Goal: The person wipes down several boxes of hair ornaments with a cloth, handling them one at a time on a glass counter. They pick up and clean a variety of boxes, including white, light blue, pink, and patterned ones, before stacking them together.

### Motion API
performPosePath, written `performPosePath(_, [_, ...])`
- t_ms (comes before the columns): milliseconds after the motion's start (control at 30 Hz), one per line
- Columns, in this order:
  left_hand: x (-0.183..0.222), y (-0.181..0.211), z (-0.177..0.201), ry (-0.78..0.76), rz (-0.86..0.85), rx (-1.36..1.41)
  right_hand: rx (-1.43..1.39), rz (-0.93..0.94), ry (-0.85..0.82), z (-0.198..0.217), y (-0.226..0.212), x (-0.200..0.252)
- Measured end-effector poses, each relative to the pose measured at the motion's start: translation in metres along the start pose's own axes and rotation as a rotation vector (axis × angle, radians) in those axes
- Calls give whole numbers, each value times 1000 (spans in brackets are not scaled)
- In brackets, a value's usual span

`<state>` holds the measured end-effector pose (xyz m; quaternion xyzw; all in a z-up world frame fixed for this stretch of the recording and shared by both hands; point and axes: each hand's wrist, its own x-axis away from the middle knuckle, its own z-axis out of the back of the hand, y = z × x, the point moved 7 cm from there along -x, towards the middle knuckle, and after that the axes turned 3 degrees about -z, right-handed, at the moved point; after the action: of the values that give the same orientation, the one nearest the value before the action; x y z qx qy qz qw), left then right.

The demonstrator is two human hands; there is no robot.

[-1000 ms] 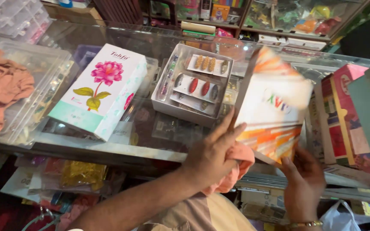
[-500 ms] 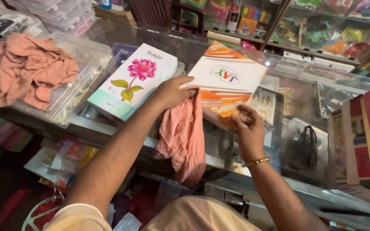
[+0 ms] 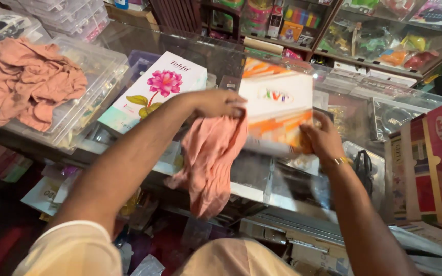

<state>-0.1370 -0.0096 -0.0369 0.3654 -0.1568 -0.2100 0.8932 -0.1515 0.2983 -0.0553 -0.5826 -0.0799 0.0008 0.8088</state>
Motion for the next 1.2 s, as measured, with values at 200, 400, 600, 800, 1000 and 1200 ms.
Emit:
performPosePath(200, [10, 3, -6, -85, 95, -47, -71, -126, -128, 22, 15, 32])
performPosePath(400, [-22, -1, 22, 288, 254, -68, 42, -177, -135, 8, 10, 6])
performPosePath(600, [-20, -5, 22, 233, 252, 100, 167, -21, 72, 24, 10, -12])
performPosePath(800, [-25, -23, 13, 102, 218, 718, 296, -6, 86, 21, 15, -20])
performPosePath(1000, [13, -7, -23, 328, 43, 566, 941, 255, -165, -20, -24, 30])
performPosePath(1200, [43, 24, -36, 534, 234, 18, 832, 99, -226, -29, -54, 53])
